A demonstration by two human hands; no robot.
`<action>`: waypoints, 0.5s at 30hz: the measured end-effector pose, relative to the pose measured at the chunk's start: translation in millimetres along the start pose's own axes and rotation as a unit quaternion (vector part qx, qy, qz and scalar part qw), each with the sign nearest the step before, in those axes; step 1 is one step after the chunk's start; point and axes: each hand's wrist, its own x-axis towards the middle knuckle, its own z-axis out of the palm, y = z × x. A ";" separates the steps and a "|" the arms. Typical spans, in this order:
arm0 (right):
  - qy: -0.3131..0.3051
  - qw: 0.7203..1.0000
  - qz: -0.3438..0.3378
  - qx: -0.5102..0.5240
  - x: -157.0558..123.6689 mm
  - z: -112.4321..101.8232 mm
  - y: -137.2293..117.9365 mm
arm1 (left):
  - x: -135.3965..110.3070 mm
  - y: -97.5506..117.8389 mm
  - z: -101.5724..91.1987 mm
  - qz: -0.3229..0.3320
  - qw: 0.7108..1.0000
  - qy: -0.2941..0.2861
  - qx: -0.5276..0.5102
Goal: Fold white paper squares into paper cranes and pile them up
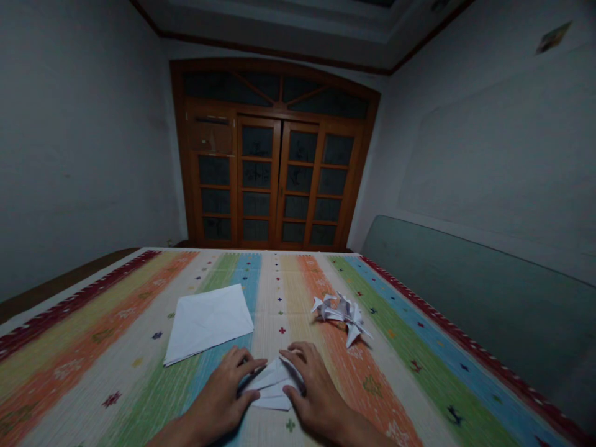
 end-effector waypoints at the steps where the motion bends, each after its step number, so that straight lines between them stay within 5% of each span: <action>1: -0.009 1.000 -0.008 -0.009 -0.5 0.7 1.8 | 0.0 -0.5 0.4 0.001 1.000 0.001 0.003; 8: -0.081 0.995 -0.044 -0.029 -3.1 2.2 6.3 | 0.1 -1.4 0.6 0.035 0.999 0.003 -0.018; 15: -0.074 0.996 -0.041 -0.015 -7.0 4.0 9.7 | -2.1 2.4 -0.8 0.034 0.999 -0.017 -0.005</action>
